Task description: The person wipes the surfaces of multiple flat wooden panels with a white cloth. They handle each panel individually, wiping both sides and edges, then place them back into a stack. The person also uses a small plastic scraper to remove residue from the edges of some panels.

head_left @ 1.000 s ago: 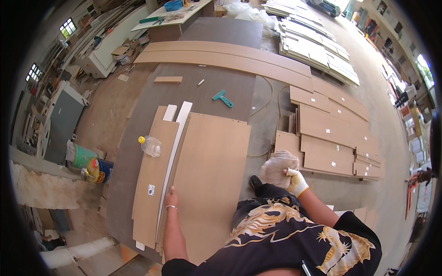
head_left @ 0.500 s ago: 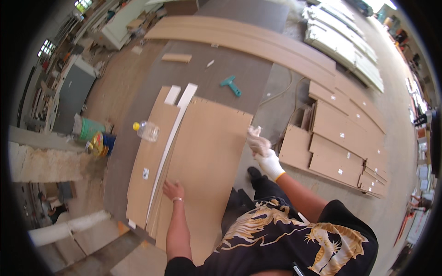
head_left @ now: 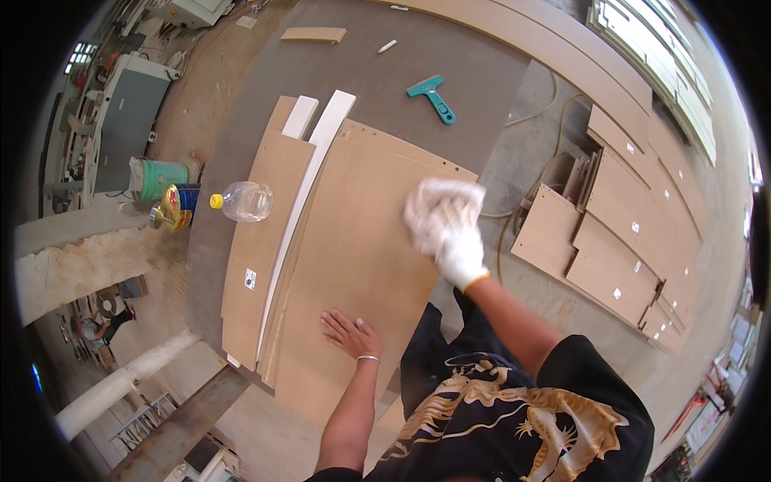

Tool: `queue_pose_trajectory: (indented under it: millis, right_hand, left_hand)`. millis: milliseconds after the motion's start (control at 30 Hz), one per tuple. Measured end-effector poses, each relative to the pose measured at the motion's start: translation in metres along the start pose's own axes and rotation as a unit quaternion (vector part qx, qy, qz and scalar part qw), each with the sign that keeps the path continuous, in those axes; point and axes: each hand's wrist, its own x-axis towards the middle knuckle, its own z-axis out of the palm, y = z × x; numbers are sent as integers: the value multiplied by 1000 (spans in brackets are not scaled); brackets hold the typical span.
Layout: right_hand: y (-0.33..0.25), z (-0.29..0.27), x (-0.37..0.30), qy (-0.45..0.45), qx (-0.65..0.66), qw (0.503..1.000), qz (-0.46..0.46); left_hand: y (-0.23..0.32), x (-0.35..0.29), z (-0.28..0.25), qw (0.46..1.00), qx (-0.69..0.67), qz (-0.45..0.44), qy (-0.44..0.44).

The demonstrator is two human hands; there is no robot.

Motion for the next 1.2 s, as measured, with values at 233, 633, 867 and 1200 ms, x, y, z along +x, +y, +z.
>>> queue_pose_trajectory:
  millis: [233,633,867,1200]
  right_hand:
    - [33,0,32,56,-54,997,-22]
    - [-91,49,247,89,-65,967,-232]
    - [-3,-7,121,95,5,985,-146]
    - [-192,86,145,133,-89,885,-438]
  left_hand:
    - [3,-2,-9,999,-21,42,23]
    - [4,-4,-11,998,-41,44,21]
    - [5,-7,-15,993,-112,4,-38]
    - [7,-5,-23,993,-111,4,-48]
